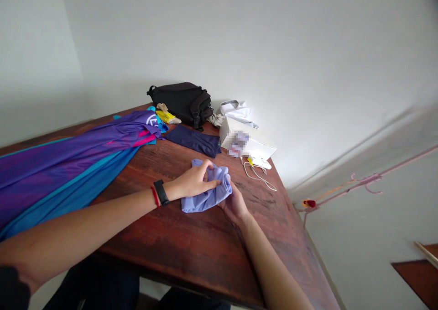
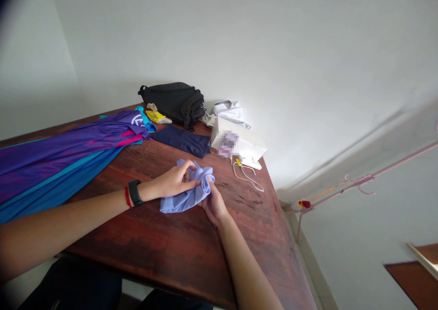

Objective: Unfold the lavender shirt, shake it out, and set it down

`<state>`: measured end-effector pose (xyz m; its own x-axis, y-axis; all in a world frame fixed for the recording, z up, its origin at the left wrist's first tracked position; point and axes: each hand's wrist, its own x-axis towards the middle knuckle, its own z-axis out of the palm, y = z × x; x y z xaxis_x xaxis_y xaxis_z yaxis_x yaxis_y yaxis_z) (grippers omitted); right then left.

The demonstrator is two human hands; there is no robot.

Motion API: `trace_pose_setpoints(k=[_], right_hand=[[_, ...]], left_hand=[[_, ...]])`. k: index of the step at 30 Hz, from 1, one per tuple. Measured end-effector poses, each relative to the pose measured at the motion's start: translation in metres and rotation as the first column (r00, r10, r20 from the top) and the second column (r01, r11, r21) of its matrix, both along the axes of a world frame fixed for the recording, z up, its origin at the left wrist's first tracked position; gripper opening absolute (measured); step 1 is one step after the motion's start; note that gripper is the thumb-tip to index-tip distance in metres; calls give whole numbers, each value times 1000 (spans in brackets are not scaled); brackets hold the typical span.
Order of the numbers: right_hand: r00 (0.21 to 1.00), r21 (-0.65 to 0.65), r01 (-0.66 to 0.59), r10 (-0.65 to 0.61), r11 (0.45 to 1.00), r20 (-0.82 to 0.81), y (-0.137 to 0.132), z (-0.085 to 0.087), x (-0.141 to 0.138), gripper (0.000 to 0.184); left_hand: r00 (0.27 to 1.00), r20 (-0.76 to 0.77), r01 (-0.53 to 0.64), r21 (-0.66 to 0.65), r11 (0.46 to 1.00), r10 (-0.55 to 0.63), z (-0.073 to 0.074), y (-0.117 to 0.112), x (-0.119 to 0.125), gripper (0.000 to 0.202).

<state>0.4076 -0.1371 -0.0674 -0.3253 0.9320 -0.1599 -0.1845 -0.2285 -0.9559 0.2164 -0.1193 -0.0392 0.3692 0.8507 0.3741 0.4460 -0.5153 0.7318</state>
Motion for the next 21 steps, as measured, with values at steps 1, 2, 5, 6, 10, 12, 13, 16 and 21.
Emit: trace_pose_setpoints(k=[1, 2, 5, 6, 10, 12, 13, 16, 21], right_hand=[[1000, 4, 4, -4, 1000, 5, 0, 0, 0, 54], [1000, 2, 5, -5, 1000, 5, 0, 0, -1, 53], [1000, -18, -1, 0, 1000, -23, 1, 1, -2, 57], [999, -24, -5, 4, 1000, -37, 1, 1, -2, 59], [998, -44, -9, 6, 999, -66, 2, 3, -1, 63], [997, -69, -9, 3, 998, -79, 3, 3, -1, 62], [996, -83, -5, -2, 997, -87, 3, 3, 0, 61], [995, -113, 34, -44, 993, -94, 3, 1, 0, 48], [992, -105, 96, -104, 990, -69, 5, -3, 1, 30]], left_hand=[[1000, 1, 0, -11, 1000, 0, -1, 1, 0, 51], [1000, -4, 12, -13, 1000, -12, -3, 1, -1, 59], [994, -73, 86, 45, 995, -82, -5, 2, -2, 51], [991, -102, 95, 65, 993, -88, -6, 2, -3, 44], [986, -160, 56, 88, 995, -41, -6, 1, -4, 35], [984, -172, 64, 99, 993, -46, -5, 0, -4, 32], [982, -181, 77, 103, 992, -57, -5, 0, -4, 27], [975, -208, 106, 105, 989, -82, -3, 0, -3, 10], [972, -225, 106, 149, 983, -71, -5, 2, -1, 18]])
